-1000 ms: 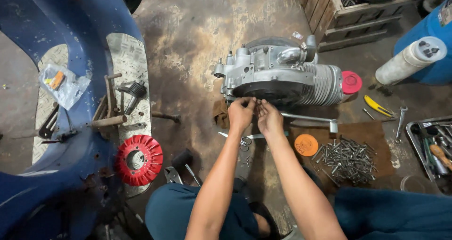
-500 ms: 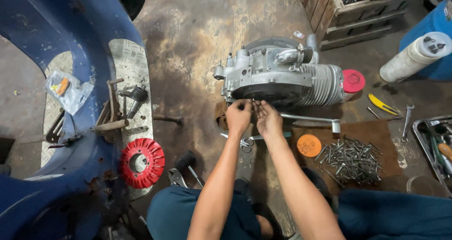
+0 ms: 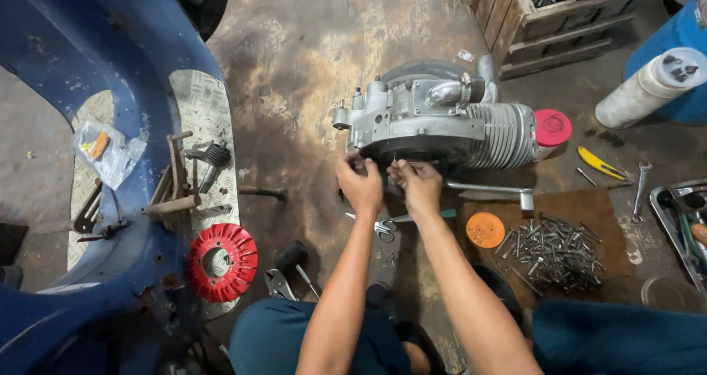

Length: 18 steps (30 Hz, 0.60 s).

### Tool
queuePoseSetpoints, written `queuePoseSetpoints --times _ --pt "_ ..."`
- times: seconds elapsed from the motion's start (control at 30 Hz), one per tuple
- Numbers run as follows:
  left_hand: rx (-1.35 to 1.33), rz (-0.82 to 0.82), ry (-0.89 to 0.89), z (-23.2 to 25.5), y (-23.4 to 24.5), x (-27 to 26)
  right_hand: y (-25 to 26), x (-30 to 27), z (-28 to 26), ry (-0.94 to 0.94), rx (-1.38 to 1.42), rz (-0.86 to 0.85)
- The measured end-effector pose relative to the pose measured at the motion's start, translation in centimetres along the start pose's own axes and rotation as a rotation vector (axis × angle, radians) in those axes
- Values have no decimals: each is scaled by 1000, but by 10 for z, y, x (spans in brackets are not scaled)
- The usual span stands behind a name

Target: The person sits on the floor and uses a screwdriver to tighten screws on a motorcycle engine. They repeatedly insert and turn the screwdriver into various screw holes on the engine casing.

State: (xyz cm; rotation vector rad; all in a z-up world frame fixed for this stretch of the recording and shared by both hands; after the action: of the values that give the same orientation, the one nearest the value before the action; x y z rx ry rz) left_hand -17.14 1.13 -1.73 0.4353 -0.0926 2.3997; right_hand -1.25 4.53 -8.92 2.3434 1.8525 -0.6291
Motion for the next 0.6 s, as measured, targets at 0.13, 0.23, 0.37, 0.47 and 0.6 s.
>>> queuePoseSetpoints --times 0.13,0.23,0.37,0.47,0.6 --pt "48 56 76 -35 1 -12 0 -14 -32 121 -190 54" --pt "72 6 199 -36 -1 -20 -1 -30 -59 344 -436 103" --pt "-92 -234 176 6 -17 -21 -5 -57 -92 816 -815 226" --pt "-122 -307 210 9 -16 -24 -7 -63 -97 914 -853 144" --pt "-76 -337 174 28 -15 -25 -5 -53 -94 923 -828 98"
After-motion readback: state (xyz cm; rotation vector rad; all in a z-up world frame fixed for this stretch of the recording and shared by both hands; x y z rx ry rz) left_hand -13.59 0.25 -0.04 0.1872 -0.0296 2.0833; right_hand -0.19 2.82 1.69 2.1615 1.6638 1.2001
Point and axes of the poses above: each hand's wrist, its own x-axis towards the middle knuckle, its own y-axis out of the back of the hand, z = x × y, the point moved 7 cm from there along x, towards the middle knuckle, and after that the axes turned 15 degrees about -x, right-handed, at the moved point
